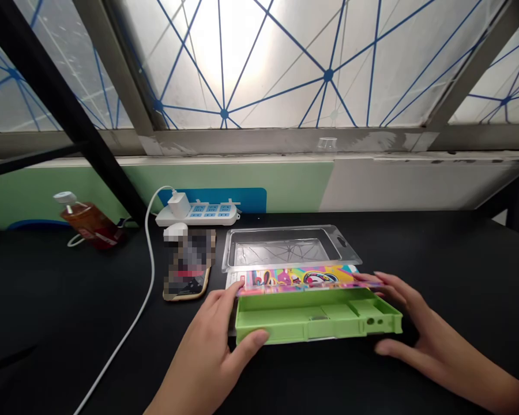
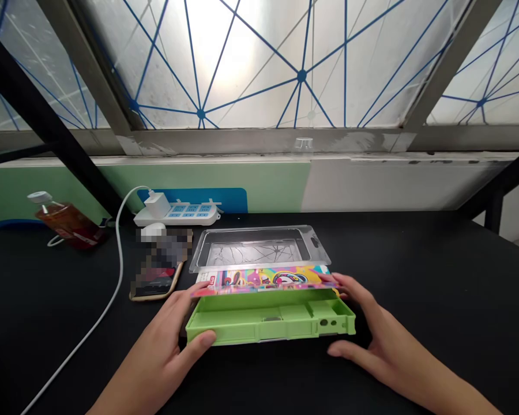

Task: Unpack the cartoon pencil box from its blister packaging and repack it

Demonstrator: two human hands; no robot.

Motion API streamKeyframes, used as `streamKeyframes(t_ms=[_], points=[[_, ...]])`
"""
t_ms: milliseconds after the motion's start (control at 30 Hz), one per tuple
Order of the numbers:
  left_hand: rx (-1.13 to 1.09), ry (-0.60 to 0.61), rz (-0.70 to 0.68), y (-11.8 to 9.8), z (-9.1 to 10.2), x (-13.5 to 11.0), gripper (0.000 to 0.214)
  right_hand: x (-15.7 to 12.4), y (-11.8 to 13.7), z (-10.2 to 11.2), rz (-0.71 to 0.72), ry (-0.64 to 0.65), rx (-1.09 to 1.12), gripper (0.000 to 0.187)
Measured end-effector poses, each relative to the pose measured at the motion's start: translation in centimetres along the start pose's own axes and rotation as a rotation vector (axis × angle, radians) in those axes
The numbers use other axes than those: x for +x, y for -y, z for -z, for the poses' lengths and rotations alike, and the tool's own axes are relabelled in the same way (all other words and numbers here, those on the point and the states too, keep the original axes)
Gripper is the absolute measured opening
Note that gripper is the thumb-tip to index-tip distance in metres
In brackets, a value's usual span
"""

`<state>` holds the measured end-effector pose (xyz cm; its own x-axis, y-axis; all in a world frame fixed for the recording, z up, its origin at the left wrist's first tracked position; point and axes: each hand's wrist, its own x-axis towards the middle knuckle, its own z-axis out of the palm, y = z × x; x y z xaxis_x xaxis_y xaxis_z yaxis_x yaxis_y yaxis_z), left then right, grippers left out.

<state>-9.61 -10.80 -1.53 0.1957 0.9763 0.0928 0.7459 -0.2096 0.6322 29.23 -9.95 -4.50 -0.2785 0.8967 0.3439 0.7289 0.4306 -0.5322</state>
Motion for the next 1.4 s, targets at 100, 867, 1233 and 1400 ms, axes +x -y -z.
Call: streamKeyframes(t_ms=[100, 867, 1233, 1400], points=[[0.006, -0.004, -0.015, 0.2, 0.0, 0.2, 0.057, -0.5, 0.0, -0.5, 0.024, 0.017, -0.054, 0.068], [0.110, -0.036, -0.079, 0.9, -1.5, 0.8, 0.076, 6.8, 8.3, -2.6, 0.216, 0.089, -0.437, 0.033], [0.062, -0.020, -0.090, 1.2, -1.1, 1.0, 0.084, 9.3, 9.0, -5.3, 0.186, 0.094, -0.306, 0.027], [0.040, -0.031, -0.082, 0.9, -1.1, 1.0, 0.081, 9.3, 9.3, -5.1, 0.228, 0.003, -0.297, 0.021]])
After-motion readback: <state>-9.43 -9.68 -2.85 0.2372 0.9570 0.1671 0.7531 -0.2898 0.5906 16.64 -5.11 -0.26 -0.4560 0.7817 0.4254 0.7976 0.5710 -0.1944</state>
